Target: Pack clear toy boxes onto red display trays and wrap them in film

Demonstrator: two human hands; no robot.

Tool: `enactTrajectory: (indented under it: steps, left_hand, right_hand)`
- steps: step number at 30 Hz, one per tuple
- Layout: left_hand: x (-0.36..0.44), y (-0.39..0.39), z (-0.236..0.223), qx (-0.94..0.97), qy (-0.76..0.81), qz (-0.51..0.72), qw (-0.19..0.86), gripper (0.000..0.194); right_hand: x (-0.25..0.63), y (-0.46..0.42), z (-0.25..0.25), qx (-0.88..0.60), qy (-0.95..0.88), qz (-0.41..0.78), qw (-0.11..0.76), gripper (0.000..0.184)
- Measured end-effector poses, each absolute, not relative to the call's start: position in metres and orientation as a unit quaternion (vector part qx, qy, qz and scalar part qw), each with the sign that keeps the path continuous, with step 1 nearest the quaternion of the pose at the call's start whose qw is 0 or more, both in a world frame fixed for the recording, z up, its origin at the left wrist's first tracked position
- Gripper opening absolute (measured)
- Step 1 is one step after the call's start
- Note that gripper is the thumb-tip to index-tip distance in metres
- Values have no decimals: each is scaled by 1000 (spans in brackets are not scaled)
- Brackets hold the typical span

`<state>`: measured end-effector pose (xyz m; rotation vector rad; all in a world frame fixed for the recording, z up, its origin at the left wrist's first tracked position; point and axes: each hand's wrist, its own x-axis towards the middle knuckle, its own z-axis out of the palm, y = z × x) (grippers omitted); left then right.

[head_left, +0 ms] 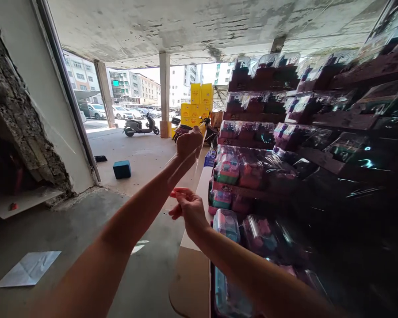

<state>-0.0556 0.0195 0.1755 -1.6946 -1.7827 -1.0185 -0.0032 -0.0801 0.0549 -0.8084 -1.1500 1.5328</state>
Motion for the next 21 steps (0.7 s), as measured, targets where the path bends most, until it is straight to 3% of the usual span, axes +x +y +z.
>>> enactTrajectory:
  steps: [4,8,12,18,21]
  left_hand:
    - [-67,19,169,-627,-606,-458,171,33]
    - [-79,26,161,-661,-484,-572,-51,31]
    - [-79,28,163,-664,-404,-593,-211,29]
    - [-83,-5,190,-615,-404,-646,-203,31]
    - [-83,-36,184,-637,-376,-647,-185,30]
  right_hand:
    - [48,-33,59,-395,-431,621,522,8]
    - [113,6,60,-408,-419,581,567,17]
    - [147,18,68,-392,-426,573,579,13]
    - [153,17,106,-262,-482,572,609,19]
    - [174,11,113,-249,-529,566,582,16]
